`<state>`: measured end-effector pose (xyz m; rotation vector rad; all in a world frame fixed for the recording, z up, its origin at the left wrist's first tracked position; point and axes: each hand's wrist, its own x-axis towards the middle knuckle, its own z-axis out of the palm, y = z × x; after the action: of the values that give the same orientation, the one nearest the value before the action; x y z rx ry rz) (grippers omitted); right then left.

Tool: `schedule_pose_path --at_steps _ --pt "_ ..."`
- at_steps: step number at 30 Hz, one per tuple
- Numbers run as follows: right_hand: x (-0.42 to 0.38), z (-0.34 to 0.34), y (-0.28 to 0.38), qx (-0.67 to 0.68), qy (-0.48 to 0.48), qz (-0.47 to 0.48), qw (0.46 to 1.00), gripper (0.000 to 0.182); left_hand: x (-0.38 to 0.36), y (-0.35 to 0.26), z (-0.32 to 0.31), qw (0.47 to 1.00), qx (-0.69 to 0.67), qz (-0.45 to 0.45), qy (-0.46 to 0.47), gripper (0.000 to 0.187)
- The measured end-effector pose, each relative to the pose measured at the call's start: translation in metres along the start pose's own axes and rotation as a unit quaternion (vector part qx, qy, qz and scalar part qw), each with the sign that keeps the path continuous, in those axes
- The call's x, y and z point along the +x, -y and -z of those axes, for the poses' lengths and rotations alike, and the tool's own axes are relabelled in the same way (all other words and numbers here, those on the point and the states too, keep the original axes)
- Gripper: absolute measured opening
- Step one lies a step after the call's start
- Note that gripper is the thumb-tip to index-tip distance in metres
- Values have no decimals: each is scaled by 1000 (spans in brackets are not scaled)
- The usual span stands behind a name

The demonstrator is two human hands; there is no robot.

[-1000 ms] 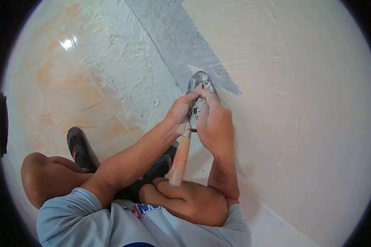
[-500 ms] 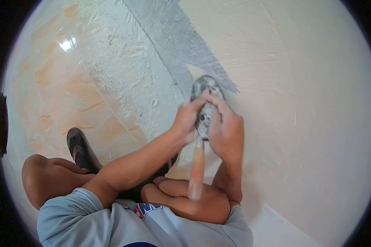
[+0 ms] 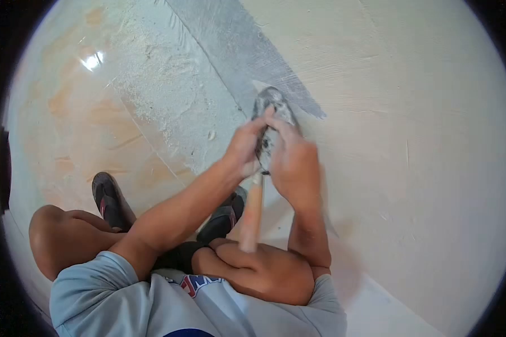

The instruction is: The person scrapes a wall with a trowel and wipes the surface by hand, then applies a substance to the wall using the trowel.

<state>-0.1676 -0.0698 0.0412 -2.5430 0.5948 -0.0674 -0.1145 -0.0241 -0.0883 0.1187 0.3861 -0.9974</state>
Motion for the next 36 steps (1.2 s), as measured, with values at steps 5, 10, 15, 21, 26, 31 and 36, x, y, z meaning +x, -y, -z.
schedule_pose_path --at_steps 5,10,15,21,26,31,36 --pt "-7 11 2 11 -13 27 999 32 -10 15 -12 999 3 9 -37 22" --pt "6 -1 0 7 16 -16 1000 30 -1 -3 -7 999 -3 -14 -43 18" --pt "-2 5 -7 19 -12 25 999 35 -5 8 -8 999 19 2 -36 21" --pt "1 -7 -17 -1 -21 20 1000 35 1 -4 4 998 20 66 -7 23" --pt "4 -5 -10 1 -15 -22 1000 31 -9 -5 -7 997 46 62 -32 26" --pt "5 -2 -9 -3 -3 -14 1000 30 -4 -17 7 989 13 137 53 26" --pt "17 -15 -13 10 24 -53 998 25 7 -28 13 988 -18 122 96 34"
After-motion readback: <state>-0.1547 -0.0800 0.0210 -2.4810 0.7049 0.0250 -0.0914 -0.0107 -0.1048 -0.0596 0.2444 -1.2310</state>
